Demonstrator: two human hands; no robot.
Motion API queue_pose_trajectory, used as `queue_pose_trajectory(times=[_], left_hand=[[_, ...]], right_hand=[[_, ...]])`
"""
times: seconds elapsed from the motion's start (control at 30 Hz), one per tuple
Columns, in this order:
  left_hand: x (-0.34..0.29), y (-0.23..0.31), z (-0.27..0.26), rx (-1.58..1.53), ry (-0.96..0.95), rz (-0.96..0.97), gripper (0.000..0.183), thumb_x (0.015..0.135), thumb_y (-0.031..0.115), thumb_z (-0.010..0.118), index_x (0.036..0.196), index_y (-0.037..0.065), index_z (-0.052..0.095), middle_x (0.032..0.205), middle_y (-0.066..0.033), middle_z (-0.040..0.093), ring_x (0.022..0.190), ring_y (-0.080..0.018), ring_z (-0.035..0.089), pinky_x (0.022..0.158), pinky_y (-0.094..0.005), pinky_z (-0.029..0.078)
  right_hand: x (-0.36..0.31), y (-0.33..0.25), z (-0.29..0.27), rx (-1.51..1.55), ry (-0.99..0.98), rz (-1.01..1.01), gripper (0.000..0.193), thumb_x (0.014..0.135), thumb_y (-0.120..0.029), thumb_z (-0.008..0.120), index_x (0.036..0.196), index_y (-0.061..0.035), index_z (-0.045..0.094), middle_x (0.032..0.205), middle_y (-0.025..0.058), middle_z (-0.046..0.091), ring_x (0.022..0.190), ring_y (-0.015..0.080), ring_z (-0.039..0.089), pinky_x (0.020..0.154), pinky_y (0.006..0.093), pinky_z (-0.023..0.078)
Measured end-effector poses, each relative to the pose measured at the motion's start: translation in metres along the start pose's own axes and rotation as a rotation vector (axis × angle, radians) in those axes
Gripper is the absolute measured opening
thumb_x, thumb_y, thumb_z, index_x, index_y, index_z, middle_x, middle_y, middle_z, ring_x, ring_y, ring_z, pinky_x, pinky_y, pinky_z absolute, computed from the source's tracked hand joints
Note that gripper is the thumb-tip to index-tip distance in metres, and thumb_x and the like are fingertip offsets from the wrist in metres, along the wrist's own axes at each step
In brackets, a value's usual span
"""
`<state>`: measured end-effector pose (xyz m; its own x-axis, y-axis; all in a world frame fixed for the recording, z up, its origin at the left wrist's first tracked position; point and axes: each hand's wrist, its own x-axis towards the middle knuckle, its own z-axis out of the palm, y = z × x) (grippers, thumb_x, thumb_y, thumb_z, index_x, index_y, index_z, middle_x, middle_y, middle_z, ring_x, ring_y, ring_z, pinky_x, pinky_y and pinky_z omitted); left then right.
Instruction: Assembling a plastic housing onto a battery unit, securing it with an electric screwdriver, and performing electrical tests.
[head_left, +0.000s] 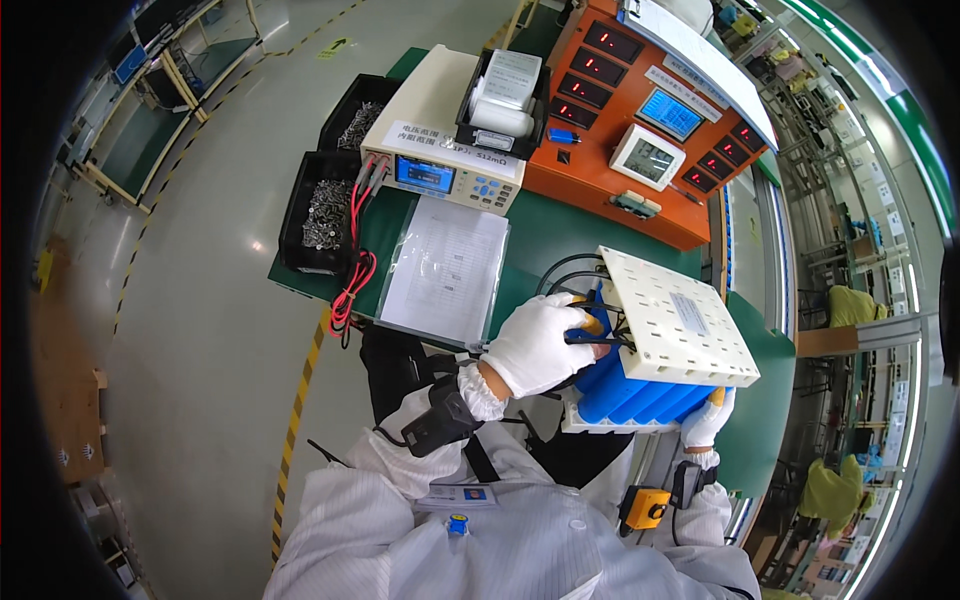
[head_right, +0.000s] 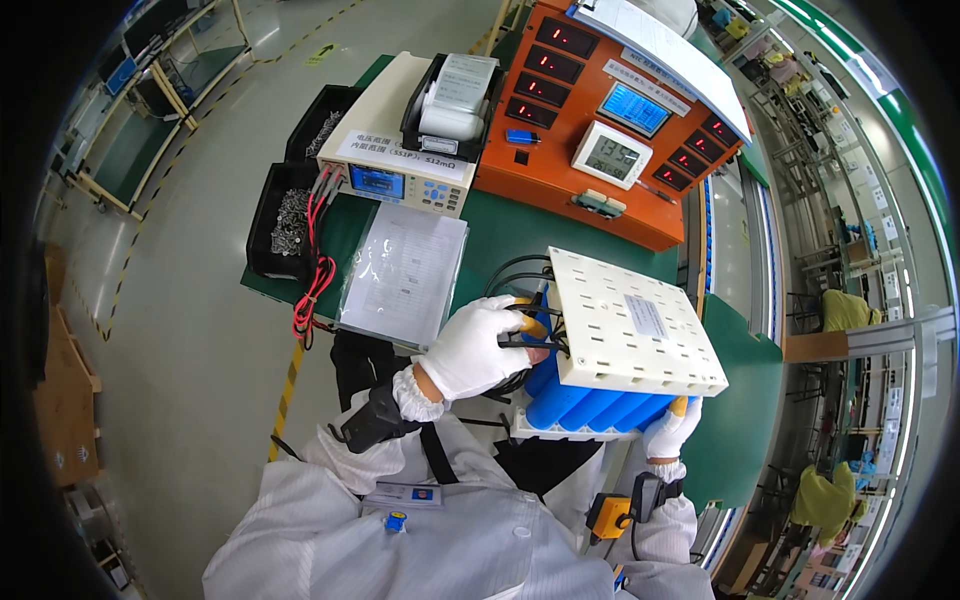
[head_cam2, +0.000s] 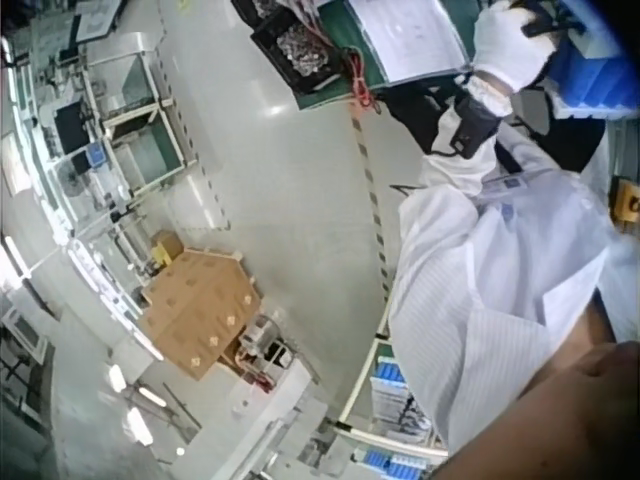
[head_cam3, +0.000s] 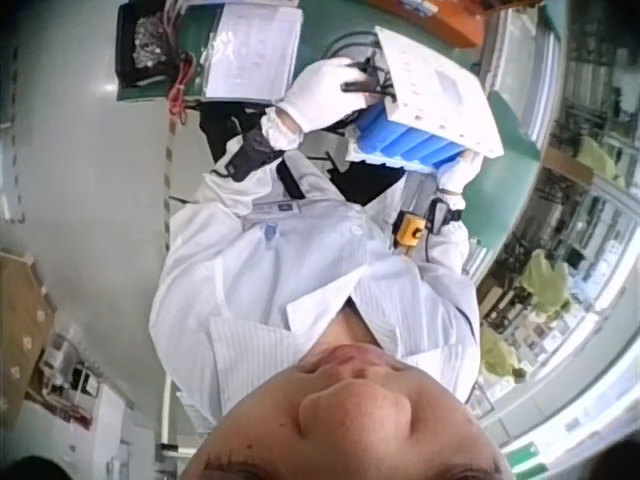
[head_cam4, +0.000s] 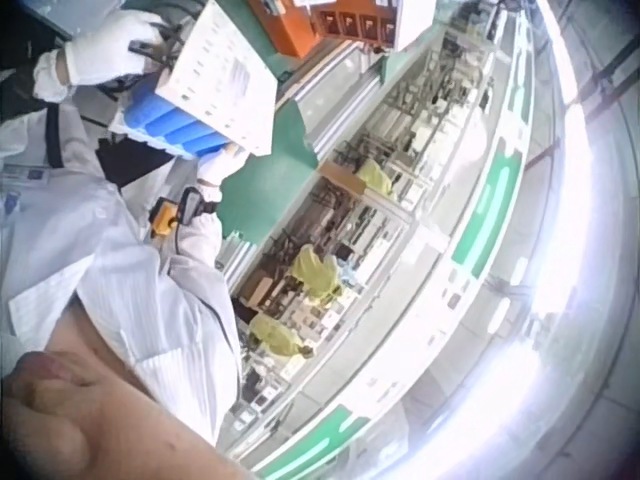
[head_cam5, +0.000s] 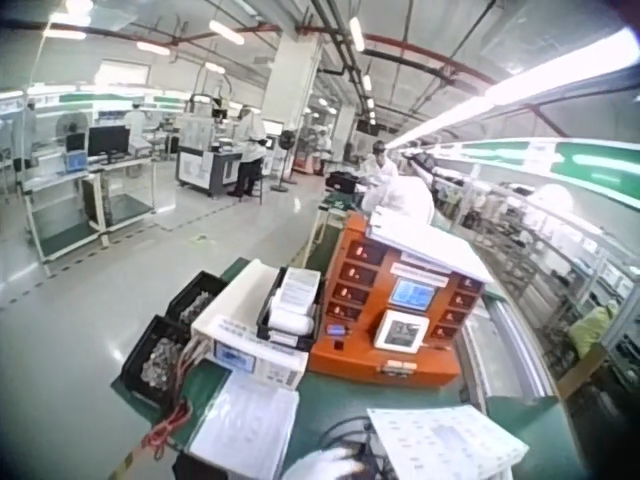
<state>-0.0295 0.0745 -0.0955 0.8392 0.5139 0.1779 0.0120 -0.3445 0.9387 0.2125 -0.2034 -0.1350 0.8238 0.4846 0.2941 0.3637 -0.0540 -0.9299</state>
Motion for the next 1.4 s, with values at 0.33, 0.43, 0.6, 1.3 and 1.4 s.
queue_pose_trajectory(times=[0.33, 0.43, 0.6, 1.3, 1.4], left_hand=[[-0.015, 0.033, -0.001, 0.509, 0.155, 0.118, 0.032, 0.083, 0.035, 0.069, 0.087, 0.004, 0.073, 0.086, -0.0158, 0.067, 0.076, -0.0324, 0.063, 0.069, -0.0421, 0.052], [-0.023, 0.043, 0.010, 0.477, 0.037, 0.031, 0.035, 0.088, 0.036, 0.061, 0.079, 0.003, 0.069, 0.076, -0.0175, 0.067, 0.075, -0.0349, 0.066, 0.069, -0.0456, 0.053], [-0.016, 0.059, -0.009, 0.672, -0.132, 0.004, 0.034, 0.089, 0.034, 0.057, 0.076, 0.004, 0.068, 0.074, -0.0168, 0.066, 0.075, -0.0353, 0.067, 0.068, -0.0456, 0.054], [0.004, 0.060, 0.029, 0.311, -0.207, -0.318, 0.045, 0.076, 0.054, 0.077, 0.092, 0.012, 0.075, 0.073, -0.0133, 0.069, 0.068, -0.0309, 0.069, 0.064, -0.0371, 0.054], [0.018, 0.073, 0.033, 0.368, -0.090, -0.303, 0.046, 0.074, 0.053, 0.079, 0.084, 0.009, 0.074, 0.066, -0.0109, 0.068, 0.059, -0.0260, 0.067, 0.058, -0.0351, 0.053]], right_hand=[[0.005, -0.001, 0.003, -0.094, -0.044, -0.062, 0.063, 0.102, -0.040, 0.050, 0.142, 0.0076, 0.038, 0.136, 0.0169, 0.054, 0.122, 0.0227, 0.052, 0.105, 0.0365, 0.037], [0.011, -0.004, 0.006, -0.069, -0.054, -0.060, 0.058, 0.103, -0.037, 0.049, 0.141, 0.0064, 0.040, 0.134, 0.0159, 0.056, 0.120, 0.0213, 0.053, 0.104, 0.0351, 0.039], [0.018, -0.011, 0.008, -0.110, -0.071, 0.000, 0.055, 0.103, -0.036, 0.051, 0.138, 0.0060, 0.044, 0.129, 0.0143, 0.059, 0.115, 0.0193, 0.055, 0.101, 0.0337, 0.041], [0.066, -0.063, -0.003, -0.151, -0.417, 0.242, 0.052, 0.085, -0.042, 0.076, 0.107, 0.0043, 0.069, 0.085, 0.0142, 0.073, 0.074, 0.0169, 0.070, 0.070, 0.0313, 0.056], [0.087, -0.059, 0.006, -0.089, -0.417, 0.270, 0.053, 0.086, -0.043, 0.074, 0.106, 0.0057, 0.069, 0.085, 0.0136, 0.073, 0.074, 0.0146, 0.069, 0.070, 0.0308, 0.056]])
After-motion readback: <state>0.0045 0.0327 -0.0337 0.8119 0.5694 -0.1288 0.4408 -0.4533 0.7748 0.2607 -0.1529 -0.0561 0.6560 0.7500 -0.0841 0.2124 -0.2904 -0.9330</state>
